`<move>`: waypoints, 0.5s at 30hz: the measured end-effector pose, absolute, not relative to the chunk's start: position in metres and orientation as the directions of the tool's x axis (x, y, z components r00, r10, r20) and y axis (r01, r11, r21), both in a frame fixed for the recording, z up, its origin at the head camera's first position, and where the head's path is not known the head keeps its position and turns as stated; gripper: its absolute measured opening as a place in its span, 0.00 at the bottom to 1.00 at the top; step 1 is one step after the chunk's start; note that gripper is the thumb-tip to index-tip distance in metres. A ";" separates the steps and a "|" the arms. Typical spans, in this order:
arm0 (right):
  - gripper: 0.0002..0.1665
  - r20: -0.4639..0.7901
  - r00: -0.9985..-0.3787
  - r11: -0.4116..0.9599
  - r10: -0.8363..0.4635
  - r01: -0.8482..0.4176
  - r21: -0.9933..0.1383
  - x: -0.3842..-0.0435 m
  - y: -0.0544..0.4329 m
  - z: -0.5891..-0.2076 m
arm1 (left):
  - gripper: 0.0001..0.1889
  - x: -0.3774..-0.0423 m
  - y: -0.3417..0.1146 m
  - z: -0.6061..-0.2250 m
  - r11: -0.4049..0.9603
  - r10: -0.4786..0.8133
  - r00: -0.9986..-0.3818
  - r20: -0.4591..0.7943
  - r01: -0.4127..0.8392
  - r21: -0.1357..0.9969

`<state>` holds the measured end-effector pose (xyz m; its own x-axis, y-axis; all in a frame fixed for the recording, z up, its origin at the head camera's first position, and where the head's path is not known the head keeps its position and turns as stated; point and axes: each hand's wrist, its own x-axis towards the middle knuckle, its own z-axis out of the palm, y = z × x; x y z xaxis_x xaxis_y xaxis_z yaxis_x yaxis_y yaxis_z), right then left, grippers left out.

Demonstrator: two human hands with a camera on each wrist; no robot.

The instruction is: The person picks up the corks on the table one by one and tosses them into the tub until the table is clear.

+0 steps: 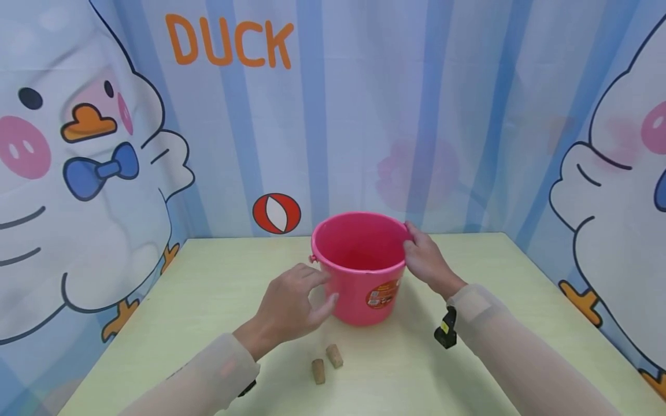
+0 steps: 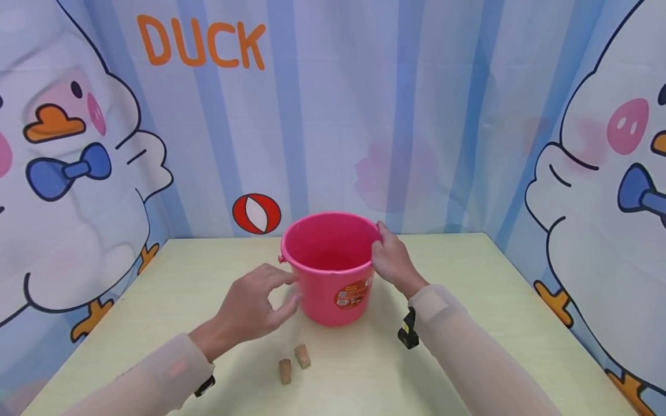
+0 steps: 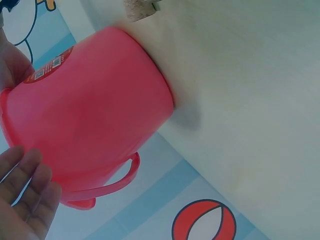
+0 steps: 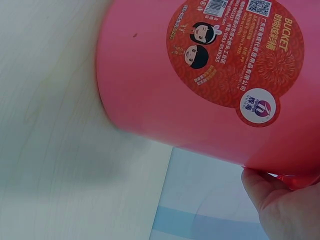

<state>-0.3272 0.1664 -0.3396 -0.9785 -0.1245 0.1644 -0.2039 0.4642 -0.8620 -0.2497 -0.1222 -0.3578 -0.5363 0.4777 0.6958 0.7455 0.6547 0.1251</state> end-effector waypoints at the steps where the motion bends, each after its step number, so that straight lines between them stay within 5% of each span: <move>1: 0.37 0.166 -0.979 0.464 -0.122 -0.204 -0.862 -0.327 0.166 -0.340 | 0.17 -0.249 -0.123 -0.359 0.656 0.478 -0.542 0.691 0.744 0.130; 15: 0.36 0.167 -0.978 0.455 -0.124 -0.205 -0.866 -0.327 0.167 -0.340 | 0.16 -0.242 -0.128 -0.372 0.699 0.502 -0.694 0.516 0.677 0.229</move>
